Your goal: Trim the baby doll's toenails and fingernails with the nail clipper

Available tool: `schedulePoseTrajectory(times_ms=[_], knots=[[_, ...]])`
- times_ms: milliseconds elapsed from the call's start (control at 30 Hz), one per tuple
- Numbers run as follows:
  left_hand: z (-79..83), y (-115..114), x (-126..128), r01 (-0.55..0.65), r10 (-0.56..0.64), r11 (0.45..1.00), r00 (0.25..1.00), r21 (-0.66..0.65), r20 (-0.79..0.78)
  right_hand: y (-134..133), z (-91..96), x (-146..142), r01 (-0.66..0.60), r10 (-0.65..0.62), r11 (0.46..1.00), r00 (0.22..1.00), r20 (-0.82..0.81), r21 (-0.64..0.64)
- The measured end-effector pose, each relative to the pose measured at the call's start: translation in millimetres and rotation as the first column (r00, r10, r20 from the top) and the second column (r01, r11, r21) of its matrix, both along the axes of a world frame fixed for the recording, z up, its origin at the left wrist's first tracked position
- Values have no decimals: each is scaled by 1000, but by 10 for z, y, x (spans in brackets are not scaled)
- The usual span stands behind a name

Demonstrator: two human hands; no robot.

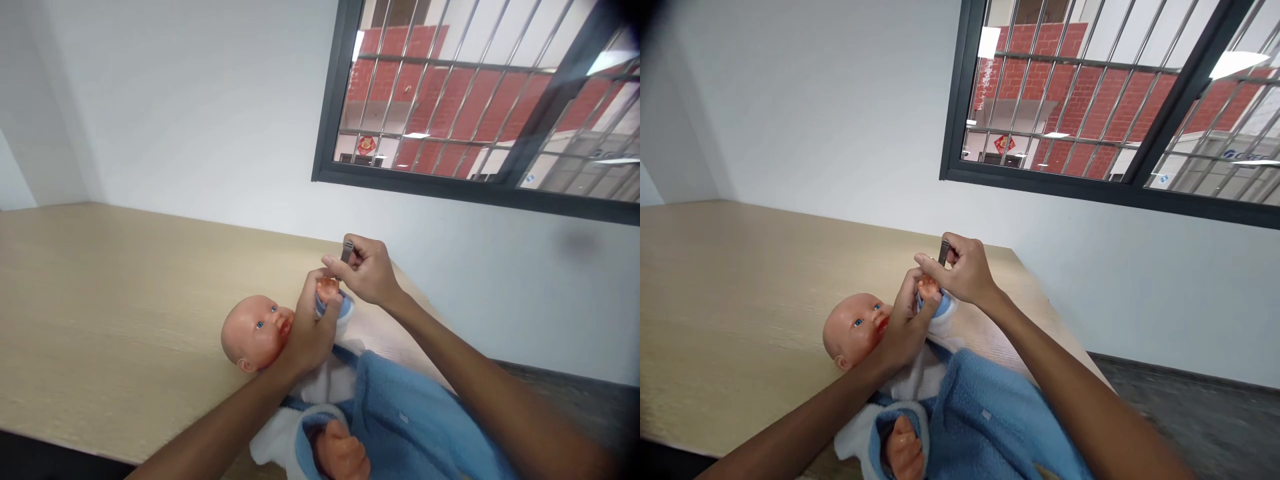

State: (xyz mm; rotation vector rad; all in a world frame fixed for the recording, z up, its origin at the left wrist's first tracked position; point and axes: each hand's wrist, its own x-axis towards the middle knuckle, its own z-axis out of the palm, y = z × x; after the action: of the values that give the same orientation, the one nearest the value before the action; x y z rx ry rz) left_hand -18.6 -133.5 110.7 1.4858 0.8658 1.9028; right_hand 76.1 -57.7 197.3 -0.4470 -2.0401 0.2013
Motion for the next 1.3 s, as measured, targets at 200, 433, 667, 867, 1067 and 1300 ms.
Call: schedulePoseTrajectory(times_ms=[200,433,667,867,1067,1300], knots=[[2,-6,-6,-3,3,1000,1000,3,-19,8,-21,7,9,-8,999,1000,-18,32],[13,-19,-5,-13,13,1000,1000,-4,-13,-19,-22,4,1,3,998,998,-61,68],[13,-23,-10,-7,7,1000,1000,-19,-4,-17,-30,-4,-14,19,997,998,-63,75],[-24,-1,-9,-3,4,1000,1000,-25,16,-25,-29,-1,-24,27,998,998,-58,65],[6,-15,-4,14,-14,1000,1000,-13,15,-26,-26,1,-32,36,997,997,-63,65],[9,-18,-6,-3,3,1000,1000,-8,2,-27,-23,-5,-31,35,998,998,-60,59]])
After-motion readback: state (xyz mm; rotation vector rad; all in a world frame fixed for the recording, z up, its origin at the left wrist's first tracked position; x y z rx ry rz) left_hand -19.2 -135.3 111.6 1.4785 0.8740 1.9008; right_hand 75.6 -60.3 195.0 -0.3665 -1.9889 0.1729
